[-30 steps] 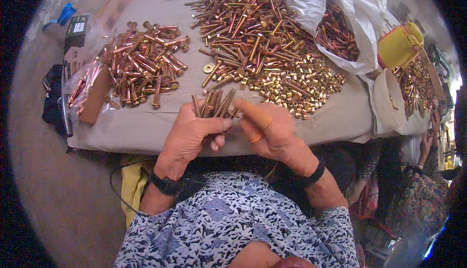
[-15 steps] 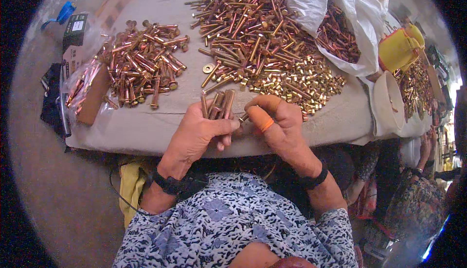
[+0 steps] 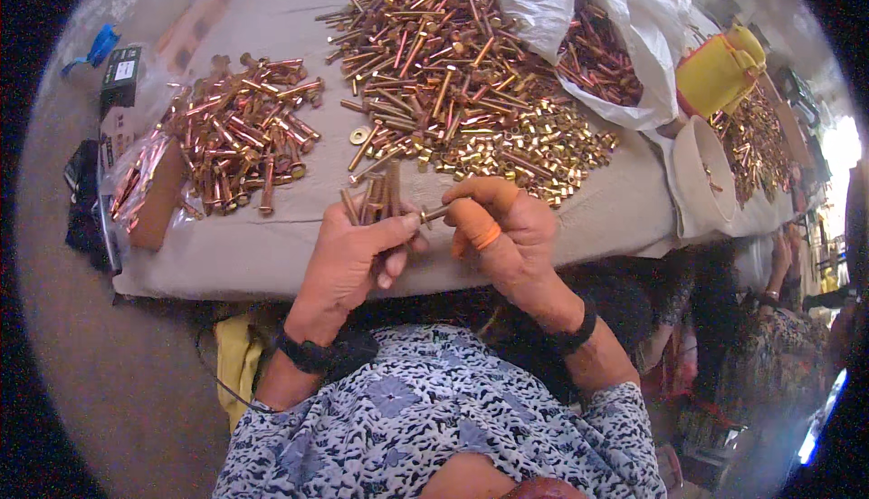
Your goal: Placing metal washers onto bolts and sorting them on a workspace.
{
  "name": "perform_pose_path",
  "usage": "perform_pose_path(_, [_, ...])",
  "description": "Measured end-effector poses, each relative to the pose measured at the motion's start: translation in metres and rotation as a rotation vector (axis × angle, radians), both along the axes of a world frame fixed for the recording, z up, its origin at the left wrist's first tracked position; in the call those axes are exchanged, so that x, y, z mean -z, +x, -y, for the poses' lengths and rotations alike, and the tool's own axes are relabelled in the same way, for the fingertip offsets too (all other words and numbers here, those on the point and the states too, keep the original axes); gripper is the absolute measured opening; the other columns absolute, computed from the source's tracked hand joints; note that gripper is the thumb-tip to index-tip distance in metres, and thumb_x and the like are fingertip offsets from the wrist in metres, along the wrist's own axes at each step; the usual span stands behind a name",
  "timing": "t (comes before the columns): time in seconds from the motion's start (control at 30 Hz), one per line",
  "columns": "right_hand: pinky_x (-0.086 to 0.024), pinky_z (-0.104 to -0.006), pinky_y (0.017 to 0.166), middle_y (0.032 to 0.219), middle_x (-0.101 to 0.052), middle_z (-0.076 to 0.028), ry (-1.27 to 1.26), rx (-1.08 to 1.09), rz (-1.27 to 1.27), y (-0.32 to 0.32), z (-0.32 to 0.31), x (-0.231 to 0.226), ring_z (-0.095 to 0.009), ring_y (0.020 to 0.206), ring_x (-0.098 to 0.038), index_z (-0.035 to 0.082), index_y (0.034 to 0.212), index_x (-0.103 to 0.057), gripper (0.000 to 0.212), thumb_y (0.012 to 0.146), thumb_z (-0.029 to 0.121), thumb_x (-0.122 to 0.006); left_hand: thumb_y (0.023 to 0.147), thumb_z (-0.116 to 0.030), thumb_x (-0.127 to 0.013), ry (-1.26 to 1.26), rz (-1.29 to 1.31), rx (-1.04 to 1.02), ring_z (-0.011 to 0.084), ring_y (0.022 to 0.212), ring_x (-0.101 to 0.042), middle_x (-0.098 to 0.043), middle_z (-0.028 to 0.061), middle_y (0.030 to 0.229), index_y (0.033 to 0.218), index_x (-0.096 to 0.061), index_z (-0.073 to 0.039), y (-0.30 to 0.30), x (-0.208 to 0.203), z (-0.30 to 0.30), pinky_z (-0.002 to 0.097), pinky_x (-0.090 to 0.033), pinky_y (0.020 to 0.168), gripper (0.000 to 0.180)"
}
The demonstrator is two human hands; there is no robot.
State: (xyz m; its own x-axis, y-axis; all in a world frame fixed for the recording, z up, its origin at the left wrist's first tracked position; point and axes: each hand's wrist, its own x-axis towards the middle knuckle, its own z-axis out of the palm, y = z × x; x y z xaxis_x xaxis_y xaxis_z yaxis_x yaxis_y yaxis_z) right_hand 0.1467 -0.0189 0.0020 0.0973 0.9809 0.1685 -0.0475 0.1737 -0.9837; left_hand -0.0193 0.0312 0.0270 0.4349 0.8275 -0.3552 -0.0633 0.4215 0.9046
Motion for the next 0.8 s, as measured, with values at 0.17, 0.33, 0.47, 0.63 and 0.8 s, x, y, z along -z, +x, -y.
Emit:
perform_pose_path(0.17, [-0.042, -0.0186, 0.052, 0.075, -0.058, -0.003, -0.013, -0.008, 0.115, 0.006, 0.003, -0.002, -0.006, 0.058, -0.053, 0.001, 0.100, -0.058, 0.020, 0.087, 0.016, -0.052, 0.077, -0.011, -0.061, 0.009, -0.045, -0.023, 0.0056, 0.038, -0.043, -0.059, 0.0097, 0.064, 0.087, -0.055, 0.001, -0.002, -0.002, -0.001, 0.0179, -0.030, 0.030, 0.017])
perform_pose_path(0.33, [-0.046, -0.0284, 0.060, 0.075, -0.060, -0.009, 0.145, 0.250, 0.345, 0.026, -0.007, -0.005, -0.019, 0.065, -0.058, 0.003, 0.095, -0.060, 0.017, 0.083, 0.013, -0.053, 0.076, -0.010, -0.062, 0.078, -0.133, -0.052, 0.0049, 0.037, -0.041, -0.059, 0.0100, 0.063, 0.087, -0.055, 0.002, -0.003, -0.005, -0.011, 0.0181, -0.028, 0.030, 0.017])
perform_pose_path(0.47, [-0.046, -0.0349, 0.066, 0.079, -0.060, -0.015, 0.296, 0.504, 0.745, 0.072, -0.030, -0.015, -0.029, 0.072, -0.059, 0.003, 0.091, -0.060, 0.015, 0.078, 0.008, -0.055, 0.075, -0.010, -0.061, 0.094, -0.094, -0.071, 0.0048, 0.037, -0.041, -0.059, 0.0103, 0.064, 0.086, -0.055, 0.002, -0.007, -0.004, -0.020, 0.0180, -0.028, 0.030, 0.017])
perform_pose_path(0.63, [-0.045, -0.0381, 0.070, 0.082, -0.060, -0.016, 0.227, 0.607, 0.964, 0.148, -0.083, -0.027, -0.030, 0.078, -0.058, 0.001, 0.088, -0.059, 0.016, 0.079, 0.011, -0.050, 0.074, -0.010, -0.060, 0.042, -0.124, -0.059, 0.0047, 0.037, -0.041, -0.059, 0.0099, 0.064, 0.085, -0.055, 0.002, -0.004, -0.004, -0.027, 0.0178, -0.028, 0.030, 0.016])
perform_pose_path(0.8, [-0.042, -0.0387, 0.078, 0.089, -0.058, -0.023, 0.162, 0.529, 1.428, 0.196, -0.157, -0.029, -0.036, 0.085, -0.055, -0.001, 0.092, -0.057, 0.025, 0.080, 0.017, -0.044, 0.073, -0.010, -0.061, -0.025, -0.213, 0.009, 0.0052, 0.038, -0.042, -0.058, 0.0086, 0.063, 0.083, -0.055, 0.002, -0.002, -0.013, -0.030, 0.0194, -0.030, 0.031, 0.017])
